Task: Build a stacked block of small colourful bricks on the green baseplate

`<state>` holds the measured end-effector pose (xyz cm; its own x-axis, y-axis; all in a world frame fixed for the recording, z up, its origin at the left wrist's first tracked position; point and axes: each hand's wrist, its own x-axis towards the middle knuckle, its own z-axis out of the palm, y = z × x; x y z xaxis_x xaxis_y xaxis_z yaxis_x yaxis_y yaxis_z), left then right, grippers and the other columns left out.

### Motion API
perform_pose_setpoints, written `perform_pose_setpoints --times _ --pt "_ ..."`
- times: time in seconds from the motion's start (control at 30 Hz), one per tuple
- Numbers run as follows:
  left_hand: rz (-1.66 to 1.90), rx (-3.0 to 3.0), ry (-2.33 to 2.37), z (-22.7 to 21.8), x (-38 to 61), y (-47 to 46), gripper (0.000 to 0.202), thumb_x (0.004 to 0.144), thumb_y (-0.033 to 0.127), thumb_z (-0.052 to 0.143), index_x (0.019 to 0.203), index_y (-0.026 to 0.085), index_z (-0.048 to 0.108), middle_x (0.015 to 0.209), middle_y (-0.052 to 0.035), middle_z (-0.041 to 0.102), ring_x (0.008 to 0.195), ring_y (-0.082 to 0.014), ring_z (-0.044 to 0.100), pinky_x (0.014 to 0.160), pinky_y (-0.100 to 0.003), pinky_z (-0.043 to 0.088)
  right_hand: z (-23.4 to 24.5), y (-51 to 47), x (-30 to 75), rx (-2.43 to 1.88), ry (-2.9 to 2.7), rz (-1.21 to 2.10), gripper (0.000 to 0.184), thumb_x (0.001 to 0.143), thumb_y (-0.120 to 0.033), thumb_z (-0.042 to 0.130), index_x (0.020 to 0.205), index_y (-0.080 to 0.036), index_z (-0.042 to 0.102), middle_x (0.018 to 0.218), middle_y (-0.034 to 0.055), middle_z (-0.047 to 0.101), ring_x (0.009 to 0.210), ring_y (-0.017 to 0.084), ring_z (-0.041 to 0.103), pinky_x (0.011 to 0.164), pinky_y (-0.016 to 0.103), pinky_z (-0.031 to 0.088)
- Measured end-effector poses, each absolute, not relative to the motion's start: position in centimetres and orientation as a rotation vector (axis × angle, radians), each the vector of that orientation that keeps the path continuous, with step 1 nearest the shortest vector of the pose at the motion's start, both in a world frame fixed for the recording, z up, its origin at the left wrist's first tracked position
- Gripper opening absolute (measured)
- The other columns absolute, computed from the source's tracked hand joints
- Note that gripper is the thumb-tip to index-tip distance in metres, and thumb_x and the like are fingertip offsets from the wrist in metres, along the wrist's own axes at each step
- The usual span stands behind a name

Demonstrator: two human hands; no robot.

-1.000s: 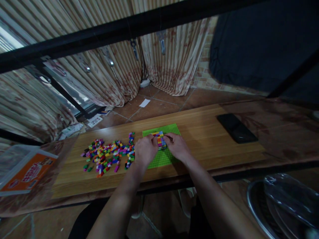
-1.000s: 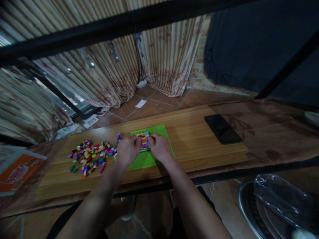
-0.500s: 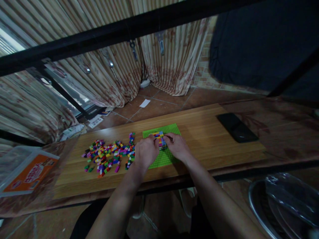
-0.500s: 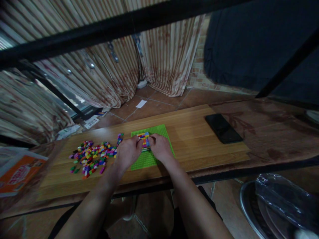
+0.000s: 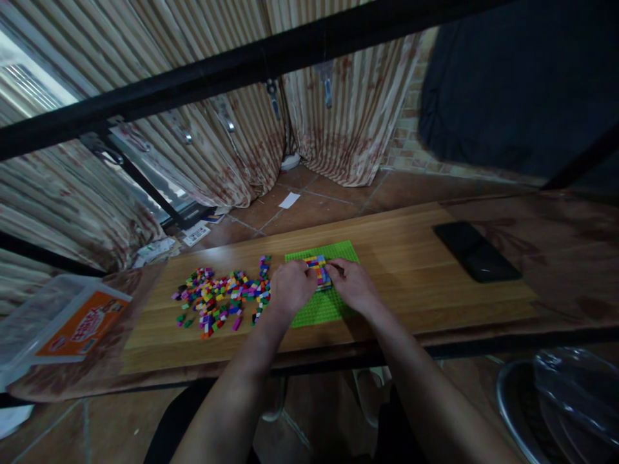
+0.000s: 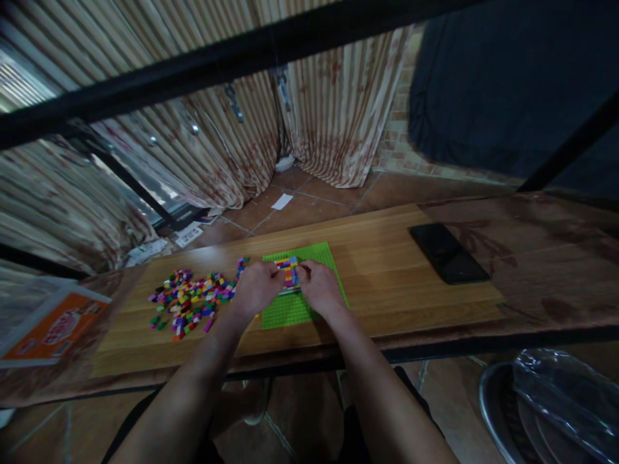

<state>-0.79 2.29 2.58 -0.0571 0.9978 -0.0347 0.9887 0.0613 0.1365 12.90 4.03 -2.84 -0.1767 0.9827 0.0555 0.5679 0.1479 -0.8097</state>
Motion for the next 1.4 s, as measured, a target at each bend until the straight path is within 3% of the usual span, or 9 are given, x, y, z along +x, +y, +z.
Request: perform_pose_setpoints --times 0.13,0.27,0.5,1.4 --pt "0.139 2.047 2.037 2.8 -1.4 3.0 0.035 0.083 0.028 0.042 0.072 0.015 0.072 0.063 -0.0059 0.066 0.062 -0.0169 0.059 0.057 -0.025 0.037 -2.7 4.0 12.9 -1.484 -1.827 0.878 0.029 0.092 -0.027 0.046 0.102 -0.013 0.070 0.094 0.0107 0.074 0.080 0.019 0.066 0.073 0.029 0.047" --pt "0.223 2.018 1.931 2.8 -2.2 3.3 0.035 0.081 0.031 0.043 0.058 0.016 0.064 0.049 0.0006 0.049 0.052 -0.0131 0.048 0.051 -0.024 0.029 -2.8 4.0 12.9 -1.488 -1.821 0.884 0.029 0.092 -0.028 0.046 0.102 -0.015 0.070 0.093 0.0091 0.074 0.077 0.018 0.065 0.072 0.028 0.047" --pt "0.295 1.908 1.799 2.9 -2.9 3.7 0.034 0.077 0.033 0.046 0.046 0.018 0.045 0.043 0.0050 0.030 0.045 -0.0095 0.034 0.047 -0.023 0.021 -2.5 4.0 12.8 -1.526 -1.844 0.849 0.029 0.092 -0.028 0.046 0.104 -0.015 0.070 0.094 0.0091 0.074 0.080 0.019 0.065 0.073 0.028 0.046" --pt "0.221 1.734 1.664 4.0 -3.5 4.8 0.033 0.065 0.040 0.055 0.044 0.019 0.040 0.046 0.0057 0.028 0.046 -0.0081 0.027 0.046 -0.025 0.018 -2.3 4.0 12.8 -1.543 -1.868 0.838 0.030 0.093 -0.030 0.046 0.104 -0.016 0.070 0.100 0.0101 0.073 0.091 0.022 0.066 0.079 0.030 0.046"
